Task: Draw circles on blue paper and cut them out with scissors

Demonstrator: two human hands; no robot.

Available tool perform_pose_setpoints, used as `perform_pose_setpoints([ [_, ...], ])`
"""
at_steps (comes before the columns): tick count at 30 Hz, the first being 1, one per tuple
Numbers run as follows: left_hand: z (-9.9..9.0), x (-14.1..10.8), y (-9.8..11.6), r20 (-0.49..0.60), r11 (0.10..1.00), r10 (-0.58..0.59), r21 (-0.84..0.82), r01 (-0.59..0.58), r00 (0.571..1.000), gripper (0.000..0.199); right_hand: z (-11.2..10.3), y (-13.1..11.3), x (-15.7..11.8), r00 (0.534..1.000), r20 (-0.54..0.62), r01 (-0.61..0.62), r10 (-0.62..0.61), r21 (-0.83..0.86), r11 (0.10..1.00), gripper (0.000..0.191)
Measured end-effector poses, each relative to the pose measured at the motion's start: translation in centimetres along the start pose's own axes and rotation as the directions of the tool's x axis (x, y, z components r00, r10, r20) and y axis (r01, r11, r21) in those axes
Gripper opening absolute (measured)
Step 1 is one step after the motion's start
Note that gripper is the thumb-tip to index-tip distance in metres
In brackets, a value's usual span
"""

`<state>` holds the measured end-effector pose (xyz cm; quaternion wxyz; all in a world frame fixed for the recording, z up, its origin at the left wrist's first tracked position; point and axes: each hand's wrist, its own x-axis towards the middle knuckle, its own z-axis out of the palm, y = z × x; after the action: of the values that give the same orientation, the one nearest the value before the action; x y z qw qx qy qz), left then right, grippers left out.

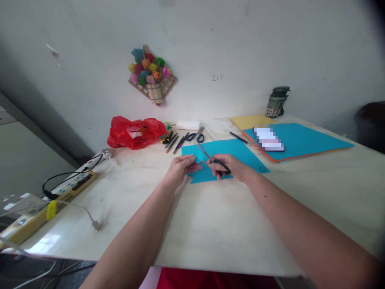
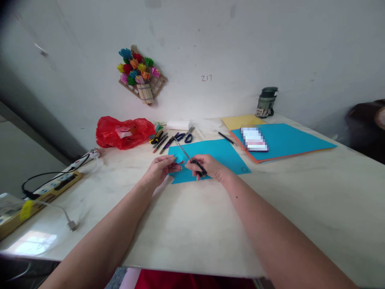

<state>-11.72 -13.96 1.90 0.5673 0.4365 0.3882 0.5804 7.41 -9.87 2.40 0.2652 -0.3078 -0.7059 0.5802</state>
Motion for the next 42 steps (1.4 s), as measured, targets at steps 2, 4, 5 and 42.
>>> perform_pose_setpoints([
  [2,0.0,0.1,-0.1,-0.001,1.000,-0.004,0.006,0.004,1.000,0.023,0.0,0.1,0.2,0.999,-0.043,0.005,-0.003,0.055,0.998,0.037],
  [4,0.0,0.1,-0.1,-0.006,1.000,-0.010,0.013,0.010,1.000,0.023,0.1,0.3,0.5,0.994,-0.108,0.021,-0.010,0.107,0.994,0.043],
  [5,0.0,0.1,-0.1,-0.012,1.000,-0.009,0.018,0.010,1.000,0.023,0.2,0.4,0.6,0.989,-0.146,0.035,-0.016,0.128,0.991,0.044],
  [42,0.5,-0.1,-0.6,0.005,0.993,-0.018,0.114,0.017,1.000,0.019,1.6,-0.6,0.8,0.923,-0.385,0.107,-0.002,0.251,0.962,0.041],
])
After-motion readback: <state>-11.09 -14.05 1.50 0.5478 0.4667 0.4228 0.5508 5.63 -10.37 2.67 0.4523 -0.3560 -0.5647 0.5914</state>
